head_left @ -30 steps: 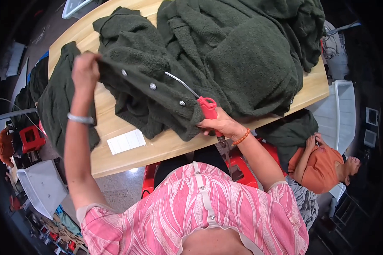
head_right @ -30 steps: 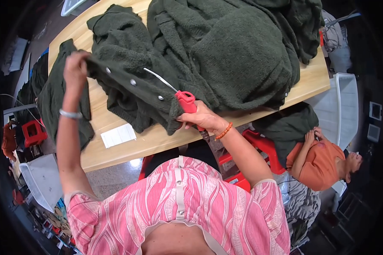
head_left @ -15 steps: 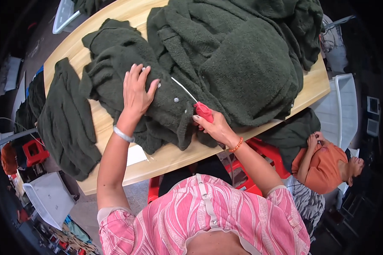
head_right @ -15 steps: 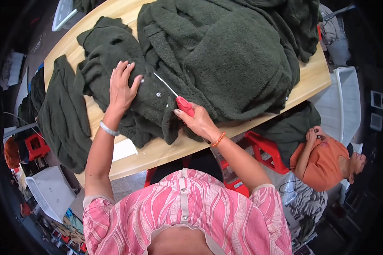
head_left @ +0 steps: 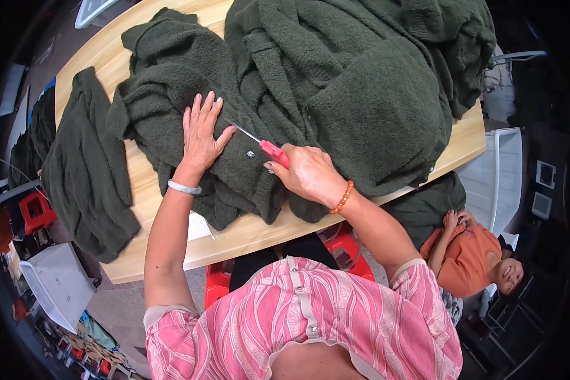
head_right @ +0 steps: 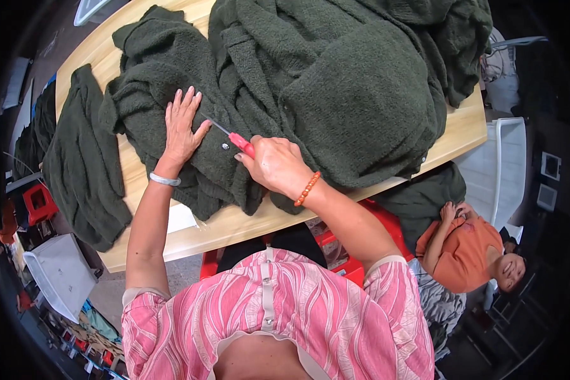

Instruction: Trimming excess threads and inspecting finished sweaters in a sewing factory.

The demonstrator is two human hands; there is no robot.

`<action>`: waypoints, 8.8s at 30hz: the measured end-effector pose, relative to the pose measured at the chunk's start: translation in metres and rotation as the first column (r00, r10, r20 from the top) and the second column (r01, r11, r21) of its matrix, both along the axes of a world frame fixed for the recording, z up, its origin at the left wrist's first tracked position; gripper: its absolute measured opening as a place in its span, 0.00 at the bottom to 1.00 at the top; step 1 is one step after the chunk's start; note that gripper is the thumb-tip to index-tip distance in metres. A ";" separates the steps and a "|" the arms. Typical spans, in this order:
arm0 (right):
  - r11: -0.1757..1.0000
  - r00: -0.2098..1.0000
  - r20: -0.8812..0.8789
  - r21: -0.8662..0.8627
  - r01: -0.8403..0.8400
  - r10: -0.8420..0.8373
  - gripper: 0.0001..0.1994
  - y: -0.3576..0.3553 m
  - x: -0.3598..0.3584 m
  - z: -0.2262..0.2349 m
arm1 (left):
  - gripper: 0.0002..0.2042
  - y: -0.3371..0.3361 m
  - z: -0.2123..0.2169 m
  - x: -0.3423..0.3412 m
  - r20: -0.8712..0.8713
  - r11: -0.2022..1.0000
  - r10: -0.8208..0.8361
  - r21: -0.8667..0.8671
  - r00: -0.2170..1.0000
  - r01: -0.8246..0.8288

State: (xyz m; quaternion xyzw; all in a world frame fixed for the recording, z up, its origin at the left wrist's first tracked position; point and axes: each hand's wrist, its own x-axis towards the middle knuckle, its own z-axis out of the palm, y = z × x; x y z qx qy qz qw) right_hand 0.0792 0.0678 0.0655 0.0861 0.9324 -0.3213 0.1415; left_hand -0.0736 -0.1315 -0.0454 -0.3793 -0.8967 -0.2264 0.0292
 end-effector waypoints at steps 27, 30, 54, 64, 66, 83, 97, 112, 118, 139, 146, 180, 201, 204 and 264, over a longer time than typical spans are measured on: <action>0.999 0.998 0.064 0.027 0.020 -0.022 0.15 0.012 0.095 0.020 | 0.32 0.013 0.018 0.105 0.047 0.997 -0.065 0.042 0.997 0.063; 0.998 0.984 0.181 0.056 -0.009 -0.001 0.15 0.010 0.105 0.027 | 0.32 0.016 0.002 0.118 0.054 0.997 -0.070 0.048 0.996 0.067; 0.996 0.997 0.029 0.062 0.069 -0.071 0.15 0.004 0.131 0.010 | 0.16 0.027 0.004 0.076 0.188 0.810 0.236 0.504 0.953 -0.300; 0.997 0.999 0.026 0.070 0.043 -0.045 0.15 -0.002 0.070 0.011 | 0.05 0.021 -0.043 0.058 0.353 0.864 0.156 0.404 0.922 -0.301; 0.997 1.000 -0.024 0.082 0.009 -0.007 0.15 -0.002 0.067 0.008 | 0.04 0.020 -0.041 0.054 0.461 0.850 0.152 0.390 0.874 -0.353; 0.997 0.980 0.194 0.081 0.017 -0.033 0.14 -0.006 0.108 0.031 | 0.22 0.000 -0.022 0.102 0.253 0.942 0.020 0.319 0.967 -0.104; 0.983 0.999 -0.020 0.176 0.042 -0.039 0.16 -0.009 0.048 0.020 | 0.09 0.017 -0.015 0.022 0.348 0.899 0.167 0.330 0.922 -0.288; 0.974 0.962 0.161 0.093 0.208 -0.221 0.16 -0.012 0.126 0.014 | 0.55 -0.017 0.028 0.149 0.165 0.926 -0.333 -0.128 0.928 0.355; 0.943 0.918 0.224 0.136 0.303 -0.327 0.17 -0.014 0.157 0.015 | 0.09 -0.008 0.020 0.116 -0.029 0.920 -0.381 0.090 0.924 0.382; 0.964 0.881 -0.445 -0.123 -0.236 0.159 0.11 -0.049 0.044 0.048 | 0.16 -0.034 0.238 0.160 -0.036 0.408 -0.833 0.635 0.553 0.656; 0.984 0.664 -0.727 -0.096 0.153 -0.174 0.13 0.022 0.089 0.129 | 0.11 0.022 0.245 0.173 -0.257 0.337 -0.815 0.519 0.520 0.785; 0.396 0.394 -0.076 -0.021 0.918 -0.916 0.14 0.484 0.328 -0.058 | 0.43 0.602 0.115 0.149 -0.009 0.892 -0.195 -0.417 0.981 0.173; 0.313 0.314 -0.017 -0.161 0.936 -0.949 0.21 0.378 0.389 -0.041 | 0.12 0.859 0.244 0.221 0.234 0.277 -0.933 0.952 0.274 0.132; 0.323 0.325 -0.015 -0.154 0.934 -0.946 0.21 0.373 0.387 -0.037 | 0.17 0.846 0.206 0.217 0.335 0.406 -0.903 0.871 0.270 0.276; 0.874 0.876 0.105 0.076 -0.479 0.471 0.12 -0.075 -0.030 -0.026 | 0.28 -0.098 -0.067 0.055 0.082 0.910 0.412 -0.088 0.908 -0.405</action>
